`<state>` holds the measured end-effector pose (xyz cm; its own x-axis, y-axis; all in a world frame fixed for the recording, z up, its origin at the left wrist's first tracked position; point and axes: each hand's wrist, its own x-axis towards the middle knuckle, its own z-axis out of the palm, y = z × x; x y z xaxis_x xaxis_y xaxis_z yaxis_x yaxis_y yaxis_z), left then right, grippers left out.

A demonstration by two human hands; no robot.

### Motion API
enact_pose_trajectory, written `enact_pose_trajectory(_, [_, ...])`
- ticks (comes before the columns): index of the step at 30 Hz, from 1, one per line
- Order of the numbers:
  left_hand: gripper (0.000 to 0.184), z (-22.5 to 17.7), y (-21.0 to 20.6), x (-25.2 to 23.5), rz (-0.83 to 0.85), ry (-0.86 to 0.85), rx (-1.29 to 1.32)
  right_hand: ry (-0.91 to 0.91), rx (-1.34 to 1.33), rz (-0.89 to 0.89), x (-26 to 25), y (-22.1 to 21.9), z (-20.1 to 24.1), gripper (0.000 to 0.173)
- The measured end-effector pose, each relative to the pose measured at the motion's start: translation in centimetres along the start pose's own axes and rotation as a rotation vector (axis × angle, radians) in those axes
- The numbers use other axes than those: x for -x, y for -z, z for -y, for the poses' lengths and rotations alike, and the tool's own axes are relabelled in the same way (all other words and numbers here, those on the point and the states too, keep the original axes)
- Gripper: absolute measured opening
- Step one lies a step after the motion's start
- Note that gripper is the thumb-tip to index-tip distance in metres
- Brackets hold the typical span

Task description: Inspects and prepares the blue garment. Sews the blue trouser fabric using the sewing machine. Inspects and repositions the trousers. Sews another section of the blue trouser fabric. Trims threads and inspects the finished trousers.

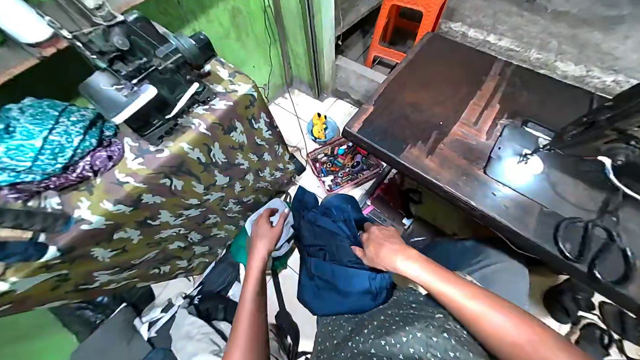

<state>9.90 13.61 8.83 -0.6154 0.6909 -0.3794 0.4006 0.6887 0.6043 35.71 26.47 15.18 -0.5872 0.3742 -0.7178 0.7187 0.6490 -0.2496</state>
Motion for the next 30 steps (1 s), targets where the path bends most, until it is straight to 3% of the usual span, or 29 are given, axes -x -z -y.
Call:
enact_pose_trajectory(3, [0.078, 4.5, -4.3, -4.9, 0.19, 0.323, 0.093, 0.051, -0.101, -0.212, -0.7, -0.8, -0.5, 0.041])
enact_pose_trajectory(6, [0.039, 6.5, -9.2, -5.1, 0.308, 0.47, 0.393, 0.081, -0.269, -0.51, 0.9, 1.1, -1.9, 0.044])
enact_pose_trajectory(10, [0.032, 4.3, -9.3, -4.3, 0.293, 0.422, 0.407, 0.139, -0.589, -0.766, 3.7, 4.9, -4.2, 0.035])
enact_pose_trajectory(13, [0.047, -0.8, -1.1, -2.9, 0.073, 0.203, 0.498, 0.21, -0.75, -0.744, 5.4, 9.5, -6.3, 0.025])
enact_pose_trajectory(15, [0.041, -5.5, 6.8, 0.0, -0.041, 0.01, 0.483, 0.284, -0.577, -0.85, 6.6, 13.3, -8.0, 0.025])
enact_pose_trajectory(18, [0.027, -11.8, 17.3, 4.4, -0.147, -0.366, 0.241, 0.304, -0.161, -0.999, 9.2, 20.1, -9.6, 0.044])
enact_pose_trajectory(20, [0.04, -15.8, 22.7, 5.6, -0.231, -0.612, 0.069, 0.342, -0.031, -1.026, 10.5, 24.7, -11.3, 0.046])
enact_pose_trajectory(22, [0.044, -19.5, 27.0, 5.2, -0.249, -0.75, 0.035, 0.434, -0.088, -0.985, 12.7, 28.5, -12.9, 0.043])
enact_pose_trajectory(25, [0.027, -23.8, 31.9, 4.6, 0.019, -0.721, 0.302, 0.549, -0.537, -0.765, 16.8, 31.1, -14.3, 0.042])
enact_pose_trajectory(27, [0.02, -24.4, 34.1, 3.4, 0.063, -0.697, 0.397, 0.598, -0.646, -0.703, 18.5, 31.7, -14.9, 0.04])
enact_pose_trajectory(29, [0.019, -25.2, 34.8, 2.7, 0.002, -0.657, 0.406, 0.46, -0.394, -0.878, 19.3, 32.0, -13.9, 0.037])
enact_pose_trajectory(30, [0.02, -26.2, 34.5, 2.9, 0.0, -0.618, 0.423, 0.37, -0.203, -0.966, 19.4, 32.0, -13.0, 0.044])
